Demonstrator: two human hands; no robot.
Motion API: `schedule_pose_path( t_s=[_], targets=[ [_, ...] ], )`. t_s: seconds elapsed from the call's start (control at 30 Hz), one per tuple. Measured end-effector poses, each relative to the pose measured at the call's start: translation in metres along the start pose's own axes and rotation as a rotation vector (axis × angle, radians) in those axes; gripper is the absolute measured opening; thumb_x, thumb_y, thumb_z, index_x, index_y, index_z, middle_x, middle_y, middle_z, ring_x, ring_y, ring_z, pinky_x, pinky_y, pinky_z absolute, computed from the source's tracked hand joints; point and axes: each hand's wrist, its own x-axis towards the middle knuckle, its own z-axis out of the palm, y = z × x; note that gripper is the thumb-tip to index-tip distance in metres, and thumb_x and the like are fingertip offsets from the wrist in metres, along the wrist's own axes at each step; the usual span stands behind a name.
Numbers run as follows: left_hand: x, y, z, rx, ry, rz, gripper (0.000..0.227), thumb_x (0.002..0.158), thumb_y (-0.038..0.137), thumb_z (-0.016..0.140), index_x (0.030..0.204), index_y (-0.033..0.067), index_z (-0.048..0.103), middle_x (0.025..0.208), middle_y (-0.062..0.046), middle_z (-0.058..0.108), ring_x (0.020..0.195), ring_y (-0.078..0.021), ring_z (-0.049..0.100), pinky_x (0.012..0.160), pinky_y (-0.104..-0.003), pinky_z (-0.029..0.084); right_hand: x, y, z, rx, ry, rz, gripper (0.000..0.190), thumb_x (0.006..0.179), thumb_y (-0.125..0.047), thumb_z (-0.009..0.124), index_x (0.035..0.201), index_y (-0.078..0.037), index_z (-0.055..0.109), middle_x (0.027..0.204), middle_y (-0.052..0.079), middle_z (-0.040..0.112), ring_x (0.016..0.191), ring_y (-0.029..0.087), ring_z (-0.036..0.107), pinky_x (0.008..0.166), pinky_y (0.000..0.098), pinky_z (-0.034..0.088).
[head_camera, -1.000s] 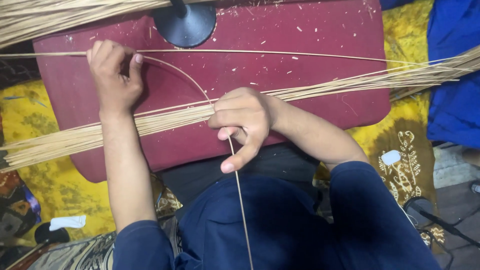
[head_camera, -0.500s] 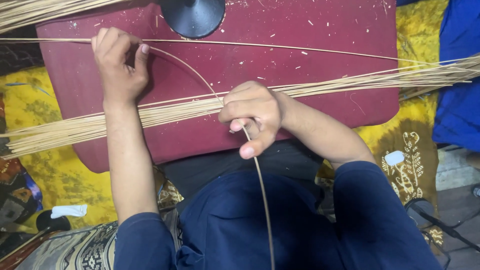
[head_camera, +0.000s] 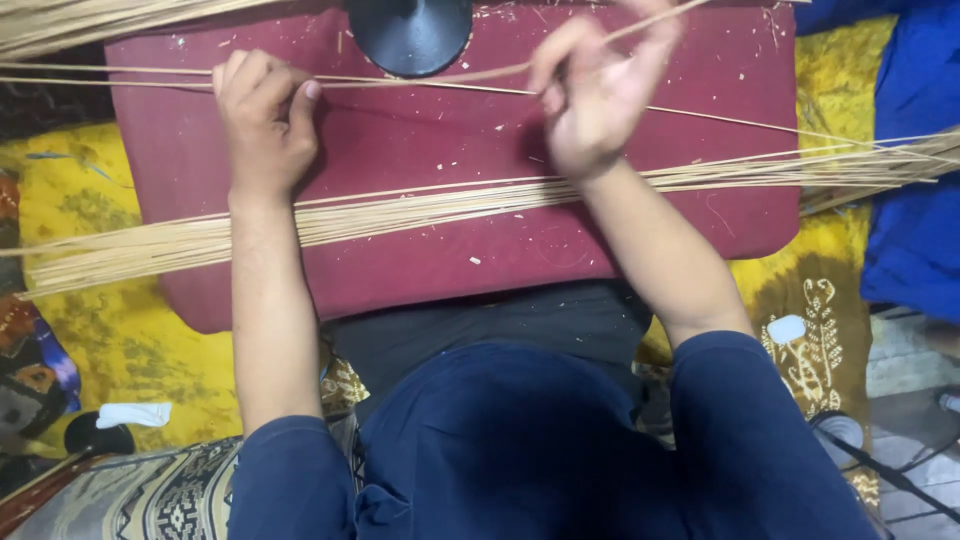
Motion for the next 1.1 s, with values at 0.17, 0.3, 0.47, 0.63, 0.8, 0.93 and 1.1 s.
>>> schedule_pose_path(
  t_s=[0.17,0.3,0.47,0.63,0.8,0.93,1.1],
  targets=[
    [0.0,-0.001,0.001,0.015,0.06,0.008,0.007,0.096,-0.005,0.076,0.092,-0.0009,0.072,0.089,-0.008,0.051,0.087,-0.0245,0.045,0.085,-0.037,0.035,0.025,0.038,-0.089,0.153,0.352,-0.205,0.065,0.115,0.006,0.042,0.166,-0.032,0.027,0.089,0.016,0.064,0.061,0.021,0.042,0.049,0.0355,0.032],
    [-0.003,-0.011,0.002,0.066,0.124,0.031,0.005,0.095,-0.005,0.075,0.093,-0.0004,0.072,0.088,-0.008,0.051,0.087,-0.0245,0.047,0.083,-0.037,0.036,0.038,0.039,-0.199,0.271,0.431,-0.438,0.059,0.127,0.009,0.034,0.169,-0.032,0.035,0.161,0.03,0.063,0.07,0.018,0.021,0.048,0.035,0.017],
    [0.0,-0.008,-0.001,0.105,0.171,0.016,0.005,0.096,0.001,0.073,0.092,0.0017,0.07,0.09,-0.008,0.056,0.086,-0.0253,0.05,0.082,-0.038,0.037,0.065,0.016,-0.224,0.195,0.518,-0.356,0.023,0.095,-0.009,0.044,0.08,0.002,0.057,0.065,0.002,0.031,0.055,0.013,0.023,0.05,0.0377,0.016],
    [0.0,-0.001,-0.005,0.071,0.22,-0.009,0.004,0.09,0.001,0.073,0.092,0.0024,0.069,0.093,-0.01,0.064,0.085,-0.0319,0.059,0.082,-0.043,0.043,0.067,0.046,-0.203,0.151,0.442,-0.274,0.025,0.098,-0.015,0.043,0.084,0.0,0.058,0.071,0.006,0.039,0.06,0.015,0.031,0.055,0.0368,0.023],
    [0.004,0.0,-0.001,0.056,0.247,0.089,0.011,0.082,-0.004,0.077,0.085,0.0038,0.07,0.081,-0.004,0.058,0.075,-0.0222,0.056,0.072,-0.037,0.043,0.058,0.065,-0.178,0.002,0.363,-0.211,0.03,0.101,-0.023,0.041,0.089,-0.002,0.059,0.081,0.011,0.052,0.069,0.018,0.044,0.062,0.0356,0.034],
    [0.006,0.008,0.011,0.058,0.234,0.137,0.012,0.085,-0.002,0.077,0.081,0.0059,0.068,0.081,-0.001,0.049,0.075,-0.0169,0.045,0.07,-0.032,0.039,0.046,0.053,-0.127,-0.08,0.316,-0.196,0.033,0.103,-0.027,0.039,0.091,-0.004,0.059,0.085,0.014,0.059,0.073,0.019,0.05,0.065,0.035,0.04],
    [0.01,0.032,0.008,0.086,0.234,0.249,0.012,0.083,-0.003,0.071,0.085,0.0082,0.067,0.084,-0.002,0.052,0.074,-0.0173,0.047,0.069,-0.03,0.041,0.012,0.018,0.014,-0.133,-0.293,0.015,0.026,0.12,-0.033,0.039,0.117,-0.008,0.034,0.093,0.028,0.064,0.05,0.024,0.049,0.045,0.029,0.038]
  ],
)
